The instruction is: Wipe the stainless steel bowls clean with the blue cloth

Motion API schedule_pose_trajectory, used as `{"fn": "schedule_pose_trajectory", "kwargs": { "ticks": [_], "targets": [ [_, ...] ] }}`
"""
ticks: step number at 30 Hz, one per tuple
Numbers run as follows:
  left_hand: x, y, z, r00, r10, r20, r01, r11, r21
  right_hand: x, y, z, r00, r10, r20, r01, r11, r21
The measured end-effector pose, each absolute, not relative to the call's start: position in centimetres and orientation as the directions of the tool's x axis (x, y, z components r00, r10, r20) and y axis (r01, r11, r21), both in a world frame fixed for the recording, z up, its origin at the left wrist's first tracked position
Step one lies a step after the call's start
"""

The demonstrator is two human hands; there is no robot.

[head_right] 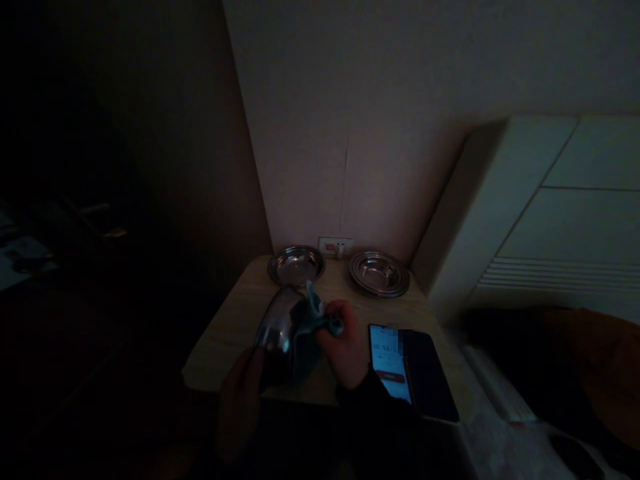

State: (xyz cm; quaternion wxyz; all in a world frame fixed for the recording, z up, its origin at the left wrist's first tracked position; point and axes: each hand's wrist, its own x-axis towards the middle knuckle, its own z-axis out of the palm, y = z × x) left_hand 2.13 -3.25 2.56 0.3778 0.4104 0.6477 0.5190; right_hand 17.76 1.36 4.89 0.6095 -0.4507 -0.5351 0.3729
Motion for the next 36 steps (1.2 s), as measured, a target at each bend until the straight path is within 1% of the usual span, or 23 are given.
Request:
{"fn": "schedule_pose_trajectory", "kwargs": {
  "ticks": [3, 6, 9, 12, 15, 17, 19, 21, 26, 29, 32, 34, 36],
  "targets": [
    [2.0, -3.2, 2.6, -0.376, 0.924, -0.067, 0.120, 0.120, 0.985, 16.9, 0.5, 5.1, 0.025, 0.930, 0.368, 0.109, 0.363, -0.925],
    [1.9, -3.3, 2.5, -0.389, 0.919, -0.060, 0.130, 0.119, 0.984, 16.6, 0.2, 5.0, -0.067, 0.885, 0.460, 0.257, 0.461, -0.849],
    [1.9, -3.4, 2.6, -0.398, 0.916, -0.055, 0.144, 0.121, 0.982, 16.8, 0.4, 4.7, -0.090, 0.822, 0.562, 0.391, 0.548, -0.739],
    [2.1, -3.4, 2.8, -0.361, 0.932, -0.026, 0.149, 0.085, 0.985, 17.1, 0.6, 4.3, -0.149, 0.758, 0.635, 0.471, 0.619, -0.628],
    [2.2, -3.3, 2.8, -0.335, 0.942, -0.002, 0.139, 0.052, 0.989, 17.0, 0.2, 4.3, -0.263, 0.686, 0.679, 0.533, 0.690, -0.490],
    [2.2, -3.3, 2.6, -0.360, 0.933, 0.012, 0.134, 0.039, 0.990, 16.7, -0.6, 4.4, -0.330, 0.637, 0.696, 0.571, 0.722, -0.390],
    [2.0, -3.2, 2.4, -0.397, 0.918, 0.020, 0.134, 0.037, 0.990, 16.3, -1.5, 4.5, -0.379, 0.601, 0.704, 0.590, 0.743, -0.317],
    [1.8, -3.3, 2.1, -0.425, 0.905, 0.019, 0.137, 0.044, 0.990, 15.9, -2.1, 4.6, -0.380, 0.604, 0.701, 0.608, 0.734, -0.303],
    [2.0, -3.5, 2.2, -0.421, 0.907, 0.026, 0.120, 0.028, 0.992, 15.6, -1.7, 5.0, -0.302, 0.685, 0.663, 0.632, 0.664, -0.399],
    [2.5, -3.3, 2.7, -0.450, 0.892, 0.039, 0.121, 0.018, 0.992, 15.5, -1.2, 4.9, -0.320, 0.689, 0.651, 0.627, 0.669, -0.400],
    [2.8, -2.9, 2.8, -0.426, 0.902, 0.062, 0.150, 0.003, 0.989, 15.3, -1.1, 4.8, -0.309, 0.704, 0.639, 0.646, 0.649, -0.402],
    [2.8, -2.6, 2.7, -0.395, 0.915, 0.087, 0.191, -0.011, 0.982, 15.3, -1.1, 5.0, -0.330, 0.685, 0.649, 0.668, 0.655, -0.352],
    [2.7, -2.2, 2.7, -0.381, 0.917, 0.117, 0.244, -0.022, 0.969, 15.3, -1.0, 5.4, -0.407, 0.622, 0.669, 0.667, 0.703, -0.247]
  ]
}}
